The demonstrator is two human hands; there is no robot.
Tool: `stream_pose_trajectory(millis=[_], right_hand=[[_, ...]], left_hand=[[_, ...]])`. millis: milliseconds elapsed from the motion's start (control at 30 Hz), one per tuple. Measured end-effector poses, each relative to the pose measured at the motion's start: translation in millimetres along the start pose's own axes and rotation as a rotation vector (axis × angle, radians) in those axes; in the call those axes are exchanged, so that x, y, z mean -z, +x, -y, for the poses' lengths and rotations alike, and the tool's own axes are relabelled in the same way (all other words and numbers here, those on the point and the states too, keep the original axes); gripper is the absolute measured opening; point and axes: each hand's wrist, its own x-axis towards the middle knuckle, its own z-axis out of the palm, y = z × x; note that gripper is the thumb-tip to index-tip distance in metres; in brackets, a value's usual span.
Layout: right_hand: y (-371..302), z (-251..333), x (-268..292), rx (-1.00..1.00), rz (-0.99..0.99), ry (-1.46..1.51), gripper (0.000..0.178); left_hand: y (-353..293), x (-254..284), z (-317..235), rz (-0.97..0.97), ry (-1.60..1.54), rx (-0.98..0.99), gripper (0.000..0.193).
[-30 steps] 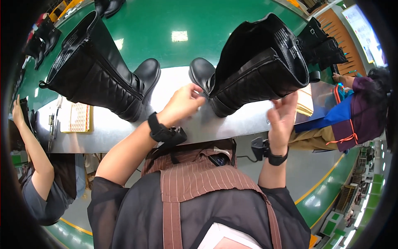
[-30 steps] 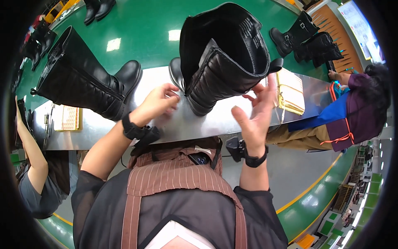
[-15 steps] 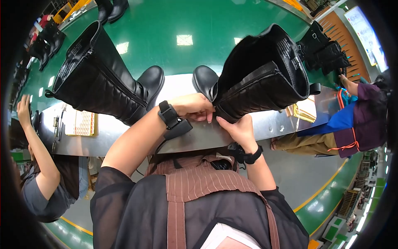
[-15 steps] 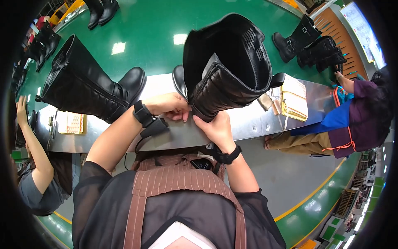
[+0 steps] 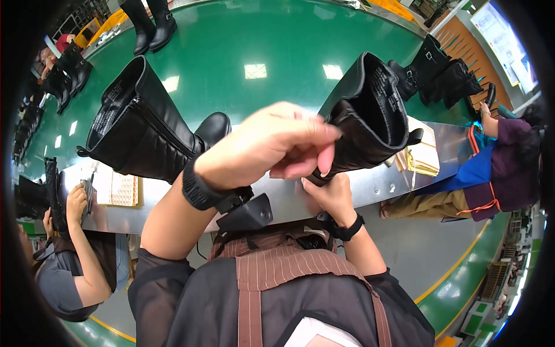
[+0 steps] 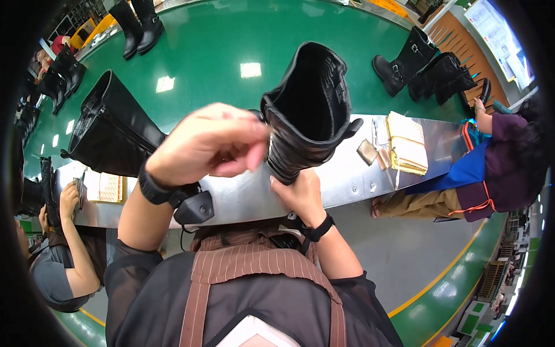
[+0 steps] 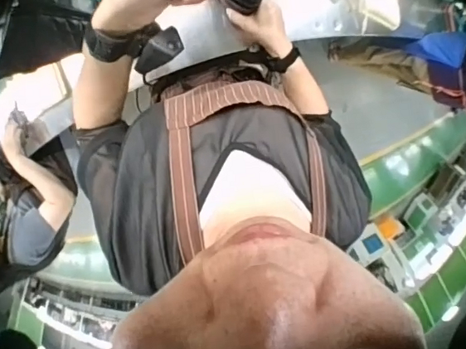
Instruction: The person inspects a pair of black boots for quality control, using clippers to remove tags.
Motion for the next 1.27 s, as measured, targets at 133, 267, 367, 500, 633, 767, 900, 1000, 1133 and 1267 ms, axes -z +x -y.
stream_pose_trajectory(millis=[133,267,367,500,633,767,900,1000,1133,1267], right_hand=[[-1,-3,-5,-0.012,0.019,-0.012,0.036],[4,-10,1,0.012,0.099,0.001,0.048],[13,-11,13,0.033,0.164,0.268,0.049],[19,-7,13,-0.177,0.133,0.182,0.041],[21,-12,13,-0.248,0.045,0.497,0.034],[15,-9,2,-0.136,-0.057,0.823,0.029],[6,0,-10,0.002,-0.109,0.858,0.035],[0,21,-15,0.144,-0.142,0.702,0.042],[5,8,-1,0.255,0.075,0.054,0.053],[24,36,29,0.275,0.147,0.517,0.059]], left_hand=[[-12,-9,-27,-0.038,-0.029,-0.104,0.038],[-10,-7,-2,-0.109,0.117,-0.244,0.034],[-21,0,14,0.001,0.225,-0.135,0.033],[-24,26,70,-0.138,0.317,0.131,0.039],[-19,42,112,-0.316,0.404,0.327,0.047],[4,44,147,-0.534,0.173,0.192,0.07],[37,23,146,-0.448,-0.244,-0.295,0.076],[45,15,141,-0.374,-0.418,-0.437,0.075],[43,25,132,-0.443,-0.446,-0.441,0.076],[31,59,149,0.274,-0.817,-0.311,0.075]])
